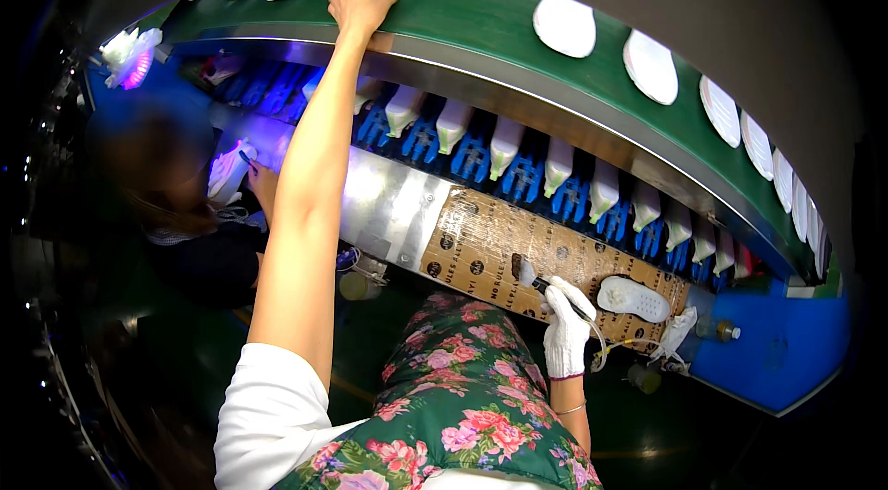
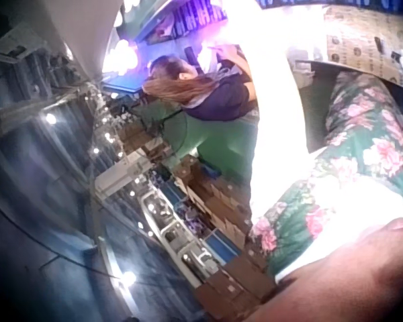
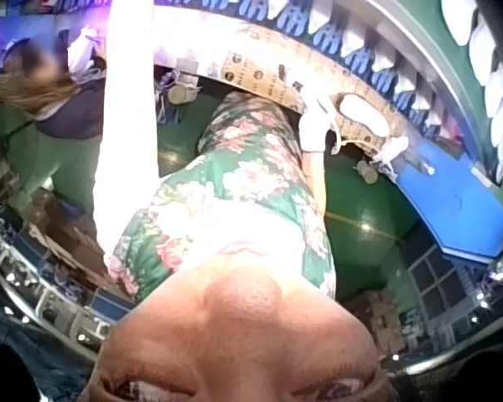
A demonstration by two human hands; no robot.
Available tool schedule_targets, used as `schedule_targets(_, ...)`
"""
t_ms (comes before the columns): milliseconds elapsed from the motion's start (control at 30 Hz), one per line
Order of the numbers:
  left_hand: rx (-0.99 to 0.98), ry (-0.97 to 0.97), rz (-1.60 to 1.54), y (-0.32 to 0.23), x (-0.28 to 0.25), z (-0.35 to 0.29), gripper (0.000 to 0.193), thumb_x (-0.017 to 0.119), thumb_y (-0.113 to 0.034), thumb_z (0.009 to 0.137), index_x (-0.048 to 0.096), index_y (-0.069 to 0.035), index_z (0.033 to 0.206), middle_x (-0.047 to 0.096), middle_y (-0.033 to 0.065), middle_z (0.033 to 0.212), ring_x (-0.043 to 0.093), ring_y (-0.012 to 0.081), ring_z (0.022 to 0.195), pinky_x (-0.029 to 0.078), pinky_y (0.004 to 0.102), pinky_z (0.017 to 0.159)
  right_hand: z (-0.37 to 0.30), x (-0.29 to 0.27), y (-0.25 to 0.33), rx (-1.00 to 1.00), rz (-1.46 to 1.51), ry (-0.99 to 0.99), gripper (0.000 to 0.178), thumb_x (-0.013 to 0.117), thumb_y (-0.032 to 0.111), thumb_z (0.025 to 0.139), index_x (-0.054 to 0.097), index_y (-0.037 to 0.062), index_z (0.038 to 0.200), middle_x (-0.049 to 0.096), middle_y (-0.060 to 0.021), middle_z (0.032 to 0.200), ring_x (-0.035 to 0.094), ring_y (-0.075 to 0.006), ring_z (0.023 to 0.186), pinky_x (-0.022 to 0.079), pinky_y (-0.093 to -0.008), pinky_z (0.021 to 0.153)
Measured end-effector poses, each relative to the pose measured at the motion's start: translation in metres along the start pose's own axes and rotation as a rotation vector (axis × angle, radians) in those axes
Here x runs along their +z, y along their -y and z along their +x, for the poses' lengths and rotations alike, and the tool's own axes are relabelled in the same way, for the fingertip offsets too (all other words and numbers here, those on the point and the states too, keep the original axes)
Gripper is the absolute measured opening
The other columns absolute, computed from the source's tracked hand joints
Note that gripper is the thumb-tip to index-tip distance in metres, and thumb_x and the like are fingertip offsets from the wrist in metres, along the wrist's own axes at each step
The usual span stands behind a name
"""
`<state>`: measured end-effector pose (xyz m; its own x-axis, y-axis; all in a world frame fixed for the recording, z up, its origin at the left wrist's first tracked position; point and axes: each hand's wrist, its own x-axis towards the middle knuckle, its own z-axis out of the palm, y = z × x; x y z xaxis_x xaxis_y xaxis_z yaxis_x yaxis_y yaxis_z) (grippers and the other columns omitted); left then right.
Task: The person applies liquid to shoe soles using a brush applicator and places the shoe soles onto a conveyor belt.
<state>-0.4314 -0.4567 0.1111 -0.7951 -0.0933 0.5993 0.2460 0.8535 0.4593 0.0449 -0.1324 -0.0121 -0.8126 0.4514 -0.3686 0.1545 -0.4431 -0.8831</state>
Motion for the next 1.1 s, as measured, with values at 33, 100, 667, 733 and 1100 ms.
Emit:
schedule_targets(33, 0.045, 0.011, -0.039, 0.007, -0.006, -0.003, 0.048, 0.083, -0.041, 0.071, 0.067, -0.011, 0.105, 0.057, 0.0306, 0.119, 0.057, 0.0393, 0.106, 0.044, 0.0488, 0.094, 0.0, -0.001, -0.001, 0.01, 0.003, 0.012, 0.022, 0.074, 0.0, 0.082, 0.073, -0.0041, 0.103, 0.073, -0.0087, 0.093, 0.066, -0.0126, 0.073, 0.052, -0.0234, 0.065)
schedule_targets(100, 0.169, -0.016, -0.063, 0.021, -0.022, -0.014, 0.043, 0.085, -0.034, 0.072, 0.067, -0.01, 0.101, 0.057, 0.0264, 0.118, 0.06, 0.0355, 0.1, 0.049, 0.045, 0.088, -0.001, 0.004, 0.0, 0.017, 0.005, 0.043, 0.022, 0.074, 0.0, 0.082, 0.073, -0.0042, 0.104, 0.073, -0.0089, 0.093, 0.066, -0.0125, 0.073, 0.052, -0.0236, 0.065)
schedule_targets(667, -0.733, 0.498, -1.335, -0.102, -0.123, -0.339, 0.021, 0.055, -0.018, 0.099, 0.069, -0.003, 0.106, 0.07, 0.0036, 0.09, 0.065, 0.0093, 0.077, 0.053, 0.0234, 0.072, -0.033, 0.057, 0.092, -0.259, -0.023, 0.511, 0.017, 0.071, -0.005, 0.078, 0.073, -0.0057, 0.095, 0.072, -0.0181, 0.103, 0.068, -0.0228, 0.093, 0.053, -0.0325, 0.087)
schedule_targets(733, -0.888, 0.671, -1.351, -0.106, -0.099, -0.383, 0.026, 0.053, -0.024, 0.102, 0.07, -0.004, 0.101, 0.07, 0.0028, 0.085, 0.067, 0.0111, 0.076, 0.055, 0.0253, 0.071, -0.04, 0.064, 0.091, -0.303, -0.2, 0.56, 0.02, 0.073, -0.004, 0.079, 0.073, -0.0059, 0.098, 0.073, -0.0159, 0.103, 0.068, -0.0205, 0.093, 0.053, -0.0307, 0.085)
schedule_targets(1100, -1.224, 1.239, -2.071, -0.146, -0.114, -0.455, 0.116, 0.013, -0.094, 0.077, 0.05, 0.0, 0.136, 0.065, 0.023, 0.113, 0.066, 0.0394, 0.102, 0.051, 0.0506, 0.094, -0.048, 0.053, 0.093, -0.417, -0.425, 0.466, 0.018, 0.077, -0.001, 0.076, 0.075, -0.002, 0.094, 0.074, -0.0123, 0.092, 0.069, -0.0202, 0.081, 0.053, -0.0314, 0.074)
